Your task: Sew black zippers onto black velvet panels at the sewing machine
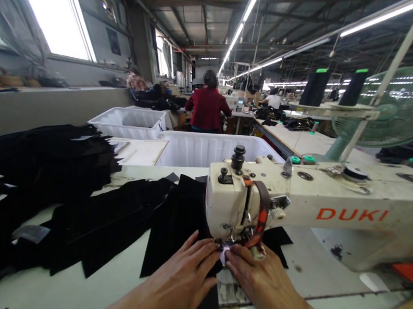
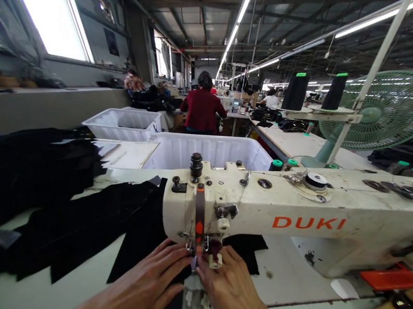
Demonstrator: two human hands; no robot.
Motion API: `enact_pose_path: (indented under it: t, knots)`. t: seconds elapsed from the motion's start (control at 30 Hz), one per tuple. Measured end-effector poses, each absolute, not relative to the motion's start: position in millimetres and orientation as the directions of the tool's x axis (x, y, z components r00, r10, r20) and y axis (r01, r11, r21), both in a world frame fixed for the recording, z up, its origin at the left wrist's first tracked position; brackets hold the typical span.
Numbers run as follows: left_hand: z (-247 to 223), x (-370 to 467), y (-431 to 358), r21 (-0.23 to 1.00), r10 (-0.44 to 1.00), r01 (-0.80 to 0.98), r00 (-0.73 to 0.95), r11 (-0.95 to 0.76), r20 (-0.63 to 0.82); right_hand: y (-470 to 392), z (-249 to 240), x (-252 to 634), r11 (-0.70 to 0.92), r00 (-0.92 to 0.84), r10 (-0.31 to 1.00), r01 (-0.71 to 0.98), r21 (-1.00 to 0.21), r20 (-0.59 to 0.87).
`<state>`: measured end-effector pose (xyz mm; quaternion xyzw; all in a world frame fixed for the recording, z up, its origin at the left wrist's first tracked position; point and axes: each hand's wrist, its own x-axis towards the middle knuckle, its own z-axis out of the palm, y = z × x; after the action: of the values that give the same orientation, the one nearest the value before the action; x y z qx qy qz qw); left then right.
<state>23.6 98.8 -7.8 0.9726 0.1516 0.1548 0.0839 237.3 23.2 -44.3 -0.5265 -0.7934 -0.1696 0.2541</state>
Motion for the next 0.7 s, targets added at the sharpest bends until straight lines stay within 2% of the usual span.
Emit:
enact_pose_path:
  t: [0.3,0.47,0.57,0.7]
  knots:
    - [-4.5,22.6,98.2,0.303,0.348,0.27,0.905,-0.914,0.243,21.9,-40.9,237.4,0.397,-0.341,0.759,0.917,0.019,0.555]
    - [-10.2,18.2,102.5,0.295,0.354,0.267,0.886,-0.917,0.299,22.9,-43.1,237.4,0.374,-0.32,0.765,0.927,0.018,0.559]
    - [-9.1,15.0,108.1,0.247,0.438,0.371,0.834,-0.895,0.337,22.2,-39.0,241.1,0.367,-0.303,0.755,0.93,0.008,0.582]
    - [-9.3,-6.8,122.4,0.148,0.621,0.618,0.685,-0.772,0.38,17.4,-36.1,255.1,0.362,-0.279,0.71,0.932,0.005,0.646]
